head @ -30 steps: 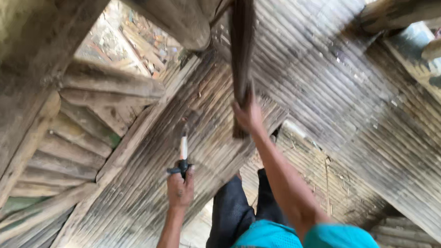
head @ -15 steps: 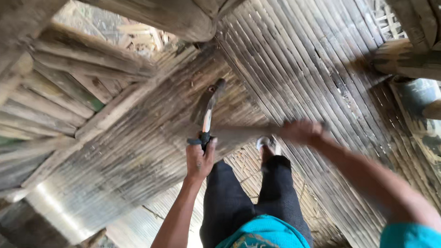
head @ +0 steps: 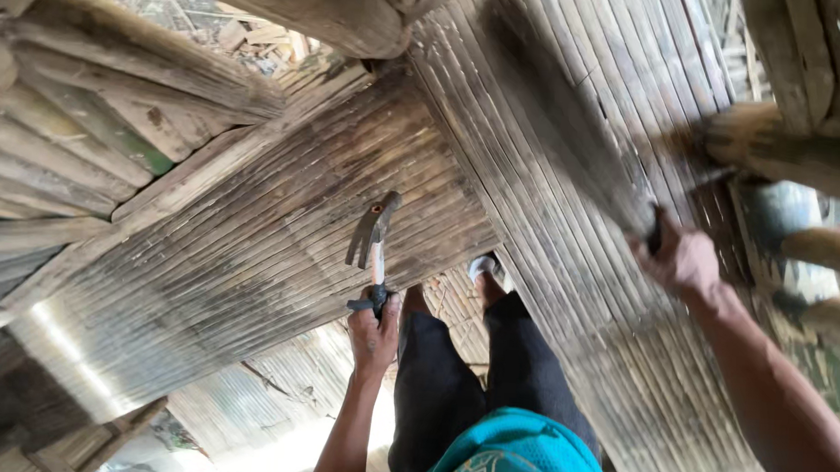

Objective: The person uses a hammer to break up debris and sweep a bamboo floor with a broom. They repeatedly strike the floor to dislodge dirt and then sweep the debris into piles, moving around the room to clean different sections.

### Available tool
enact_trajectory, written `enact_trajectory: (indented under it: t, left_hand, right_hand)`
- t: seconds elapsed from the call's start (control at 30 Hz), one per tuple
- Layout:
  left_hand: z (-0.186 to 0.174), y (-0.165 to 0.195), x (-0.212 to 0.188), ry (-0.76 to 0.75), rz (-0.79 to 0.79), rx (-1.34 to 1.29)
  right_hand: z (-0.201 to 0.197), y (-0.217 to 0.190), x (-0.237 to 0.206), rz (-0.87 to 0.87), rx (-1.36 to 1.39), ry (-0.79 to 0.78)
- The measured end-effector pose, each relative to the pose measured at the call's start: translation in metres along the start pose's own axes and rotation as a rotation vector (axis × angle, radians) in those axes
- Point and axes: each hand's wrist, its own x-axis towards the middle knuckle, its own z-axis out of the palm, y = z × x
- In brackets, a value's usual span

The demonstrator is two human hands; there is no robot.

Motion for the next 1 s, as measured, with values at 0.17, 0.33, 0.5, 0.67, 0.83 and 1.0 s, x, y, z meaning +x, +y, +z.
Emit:
enact_trajectory:
  t: [0.17,0.33,0.5,0.67,0.83,1.0]
  left_hand:
    - [0.014,0.004,-0.001,0.027,0.042,-0.101]
    - [0.015,0.013,-0.004,-0.033,0.085,-0.133]
    - [0.01,0.009,-0.015,-0.046,0.03,-0.081]
    - [0.016,-0.001,-0.022,0.0,0.095,-0.055]
    - [0.021,-0.006,-0.016,0.034,0.173,-0.089]
    - [0.011,-0.007,-0.016,-0.027,0.094,-0.007]
  right_hand:
    - [0.011,-0.091,0.058,-0.616,-0.48,-0.287]
    - [-0.046,-0.082,0.16,0.234,-0.228,-0.455]
    - [-0.071,-0.001,0.124,0.189,-0.331,0.196]
    - [0.001,-0.009,0.027,0.096,-0.414,0.012]
    - [0.052,-0.082,0.02,-0.298,0.039,-0.219]
    - [0.043,-0.117,0.07,-0.346,-0.35,-0.245]
